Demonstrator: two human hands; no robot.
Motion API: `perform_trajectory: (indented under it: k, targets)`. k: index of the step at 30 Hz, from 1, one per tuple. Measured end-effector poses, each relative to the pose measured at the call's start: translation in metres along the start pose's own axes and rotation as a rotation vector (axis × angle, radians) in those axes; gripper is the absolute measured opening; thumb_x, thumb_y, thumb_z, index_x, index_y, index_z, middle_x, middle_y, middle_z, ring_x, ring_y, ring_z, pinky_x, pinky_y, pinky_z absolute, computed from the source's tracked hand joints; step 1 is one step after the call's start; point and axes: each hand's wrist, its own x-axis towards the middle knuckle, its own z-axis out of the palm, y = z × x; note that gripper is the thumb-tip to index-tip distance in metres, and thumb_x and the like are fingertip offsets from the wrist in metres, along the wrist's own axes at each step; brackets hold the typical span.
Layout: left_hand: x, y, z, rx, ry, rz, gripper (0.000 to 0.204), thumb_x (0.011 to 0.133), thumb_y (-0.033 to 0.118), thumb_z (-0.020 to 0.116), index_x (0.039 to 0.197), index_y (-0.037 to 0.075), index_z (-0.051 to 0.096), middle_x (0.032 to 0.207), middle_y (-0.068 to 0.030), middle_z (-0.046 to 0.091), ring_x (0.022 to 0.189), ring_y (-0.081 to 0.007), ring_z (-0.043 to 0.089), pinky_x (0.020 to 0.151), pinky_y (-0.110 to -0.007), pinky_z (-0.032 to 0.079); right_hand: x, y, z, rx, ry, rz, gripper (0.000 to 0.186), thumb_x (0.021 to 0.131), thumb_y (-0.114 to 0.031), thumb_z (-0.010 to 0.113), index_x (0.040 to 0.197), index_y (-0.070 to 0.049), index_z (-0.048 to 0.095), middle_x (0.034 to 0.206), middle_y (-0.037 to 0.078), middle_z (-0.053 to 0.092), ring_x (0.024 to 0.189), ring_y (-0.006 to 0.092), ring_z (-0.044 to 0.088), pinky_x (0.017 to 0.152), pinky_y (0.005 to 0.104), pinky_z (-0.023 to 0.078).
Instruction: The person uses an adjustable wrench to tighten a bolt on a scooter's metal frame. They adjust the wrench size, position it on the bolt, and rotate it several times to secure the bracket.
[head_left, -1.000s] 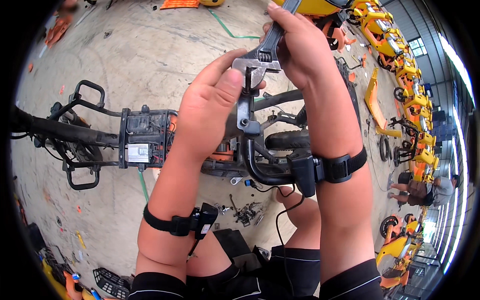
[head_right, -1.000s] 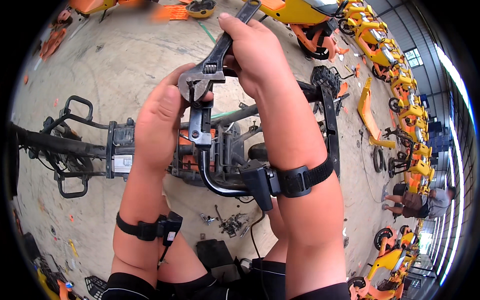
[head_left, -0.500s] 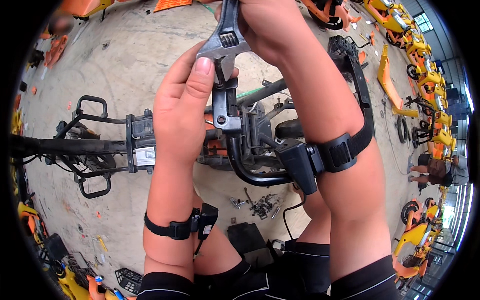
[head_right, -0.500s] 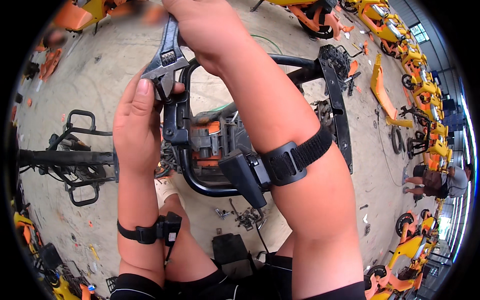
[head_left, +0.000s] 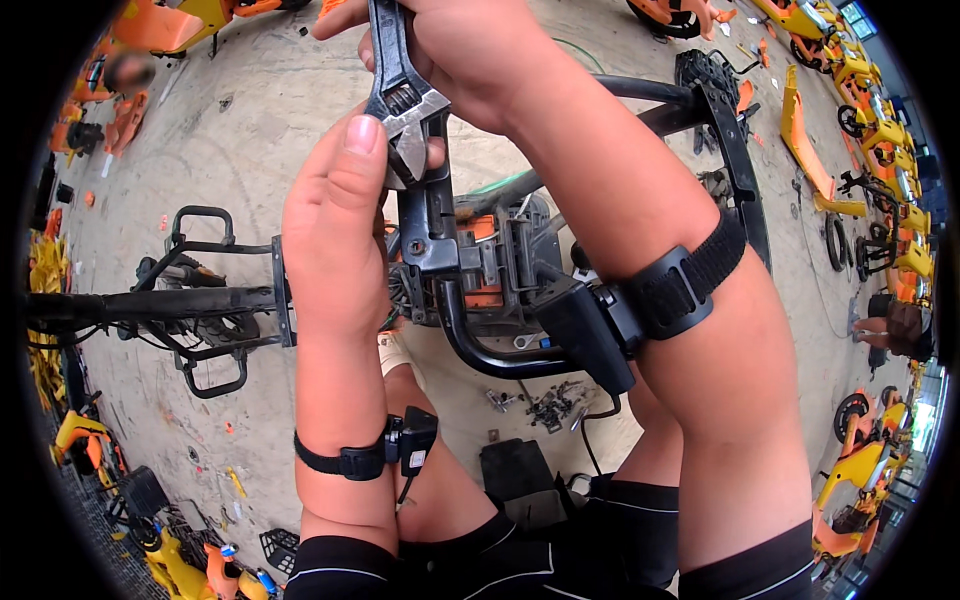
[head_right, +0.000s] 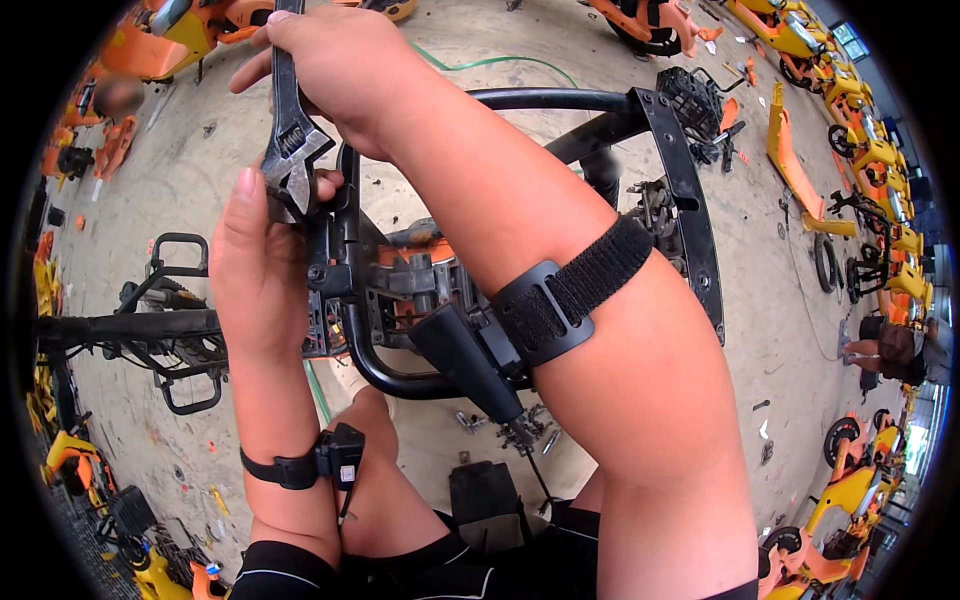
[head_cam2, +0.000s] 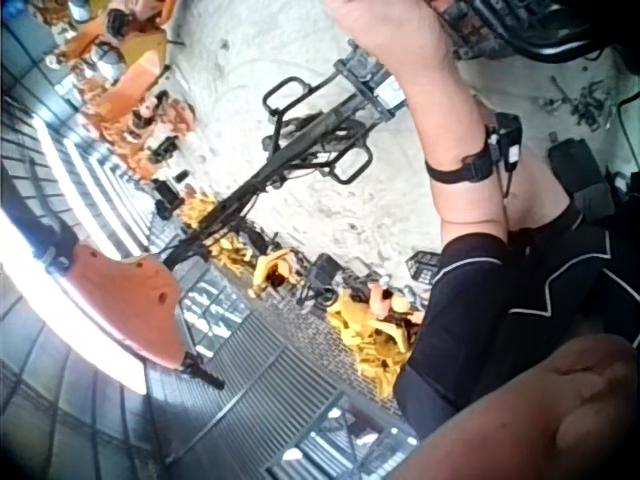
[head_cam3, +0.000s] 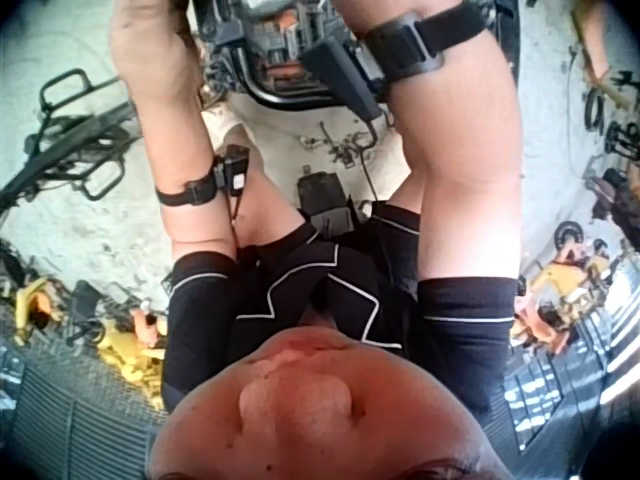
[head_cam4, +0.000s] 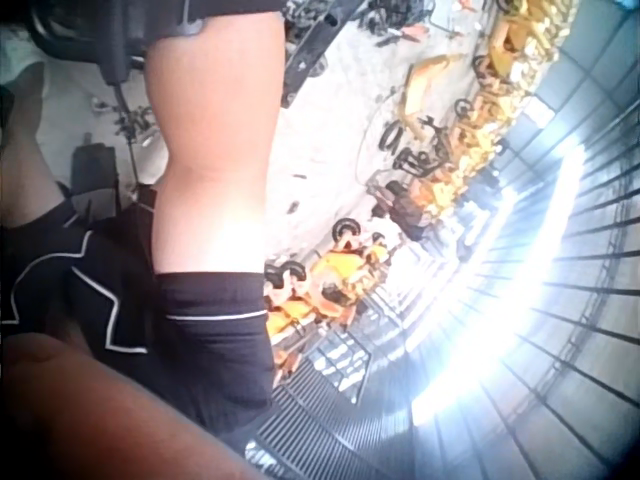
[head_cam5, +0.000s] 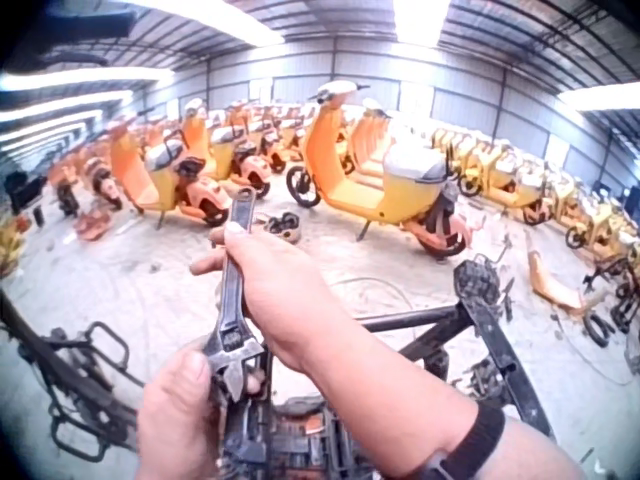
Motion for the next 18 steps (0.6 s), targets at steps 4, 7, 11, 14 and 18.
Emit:
perform_trajectory:
  k: [4,7,11,14,18]
  targets:
    - [0.001,0.003,0.003,0.02,0.021,-0.023,0.043,0.103,0.039,0.057,0.112,-0.002,0.066,0.094,-0.0068,0.069,0.085,-0.0104,0.061,0.068,-0.024,0.051,0.005,0.007,0.0,0.16,0.051,0.066,0.035,0.106,-0.026,0.046,0.124,0.002,0.057,0.103,0.013,0.071,0.073,0.0143,0.055,0.068,0.0282,0.048]
    - [0.004,0.003,0.007,0.028,0.019,-0.019,0.042,0.103,0.039,0.057,0.11,-0.002,0.066,0.094,-0.0071,0.069,0.085,-0.0107,0.061,0.068,-0.024,0.051,-0.011,-0.006,0.01,0.159,0.133,0.041,0.036,0.105,-0.026,0.047,0.125,0.002,0.056,0.106,0.013,0.071,0.076,0.0164,0.055,0.071,0.0304,0.049]
    - [0.001,0.0,0.001,0.018,0.04,-0.007,0.041,0.104,0.038,0.056,0.109,-0.002,0.066,0.095,-0.0074,0.069,0.084,-0.0108,0.061,0.071,-0.025,0.049,-0.002,-0.002,0.018,0.137,0.209,0.155,0.036,0.102,-0.024,0.048,0.125,0.004,0.055,0.112,0.013,0.07,0.084,0.0177,0.056,0.074,0.0341,0.051]
    - [0.001,-0.001,-0.007,0.025,0.03,-0.035,0.042,0.104,0.038,0.055,0.108,-0.002,0.067,0.095,-0.0075,0.07,0.084,-0.0107,0.061,0.073,-0.025,0.048,-0.003,0.013,0.021,0.167,0.302,0.157,0.022,0.102,-0.016,0.049,0.111,0.001,0.06,0.087,0.011,0.066,0.071,0.0209,0.059,0.065,0.0379,0.051]
    - [0.005,-0.002,0.008,-0.002,0.016,-0.02,0.041,0.104,0.038,0.055,0.108,-0.002,0.067,0.094,-0.0072,0.07,0.083,-0.0102,0.061,0.07,-0.025,0.049,-0.004,-0.007,0.012,0.125,0.268,0.194,0.032,0.1,-0.016,0.044,0.121,0.005,0.057,0.102,0.017,0.069,0.079,0.0244,0.059,0.072,0.042,0.053]
